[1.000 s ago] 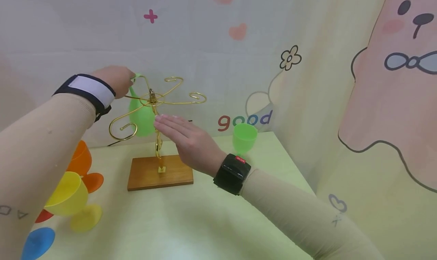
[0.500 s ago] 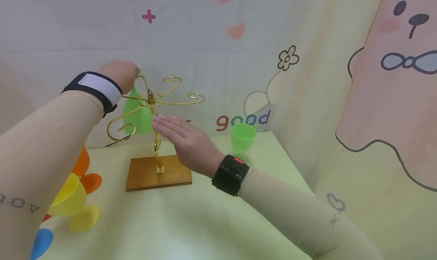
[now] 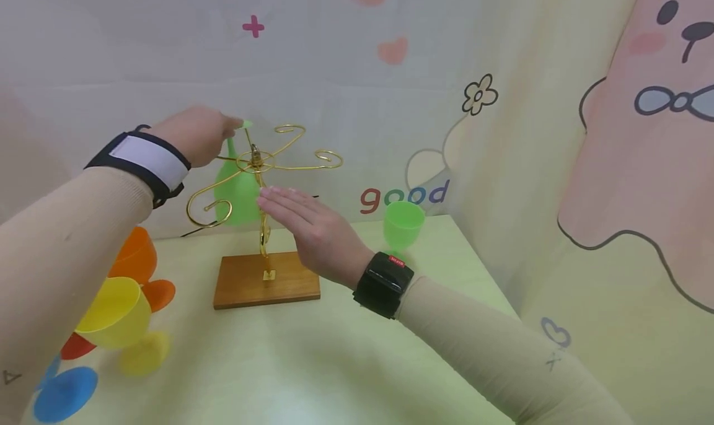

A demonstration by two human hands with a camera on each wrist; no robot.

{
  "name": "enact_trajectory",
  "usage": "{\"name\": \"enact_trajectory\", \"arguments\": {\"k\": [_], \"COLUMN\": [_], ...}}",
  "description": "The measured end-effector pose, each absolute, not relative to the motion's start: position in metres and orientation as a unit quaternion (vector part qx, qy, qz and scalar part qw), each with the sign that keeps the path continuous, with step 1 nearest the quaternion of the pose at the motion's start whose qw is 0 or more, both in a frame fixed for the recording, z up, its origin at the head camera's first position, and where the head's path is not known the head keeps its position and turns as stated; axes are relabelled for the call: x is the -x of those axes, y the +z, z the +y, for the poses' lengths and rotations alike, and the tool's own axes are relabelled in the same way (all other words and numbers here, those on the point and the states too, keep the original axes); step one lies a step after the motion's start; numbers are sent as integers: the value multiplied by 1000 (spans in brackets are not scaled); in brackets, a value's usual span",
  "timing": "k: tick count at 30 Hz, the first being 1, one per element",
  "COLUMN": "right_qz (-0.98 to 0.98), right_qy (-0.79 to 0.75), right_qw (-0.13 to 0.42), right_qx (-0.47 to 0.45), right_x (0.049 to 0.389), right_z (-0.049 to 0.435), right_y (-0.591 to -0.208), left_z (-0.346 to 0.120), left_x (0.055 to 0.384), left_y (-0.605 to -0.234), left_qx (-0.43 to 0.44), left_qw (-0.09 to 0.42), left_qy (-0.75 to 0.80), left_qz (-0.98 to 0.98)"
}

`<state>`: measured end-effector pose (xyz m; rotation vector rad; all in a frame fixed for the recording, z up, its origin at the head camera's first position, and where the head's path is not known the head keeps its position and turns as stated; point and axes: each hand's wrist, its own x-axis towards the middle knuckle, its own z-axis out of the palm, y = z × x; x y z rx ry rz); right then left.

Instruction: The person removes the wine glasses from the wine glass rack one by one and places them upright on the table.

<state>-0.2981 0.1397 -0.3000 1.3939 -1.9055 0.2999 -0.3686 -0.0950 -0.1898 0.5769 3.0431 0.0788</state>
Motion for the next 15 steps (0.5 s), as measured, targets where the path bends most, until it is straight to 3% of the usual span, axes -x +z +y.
{"name": "enact_trajectory", "arguments": {"k": [5, 15], "right_qz": [-739, -746], "right_qy": [128, 127], "right_qw": [372, 368], "right_qx": [-547, -540], "right_x": [298, 298], "right_z": [139, 140], "right_y": [-300, -303], "left_z": [-103, -139], "left_x": [351, 349], "left_y": [-190, -208], "left_qx": [-173, -190], "left_qw": [12, -16], "left_qy": [23, 47], "left_qz": [985, 980]}}
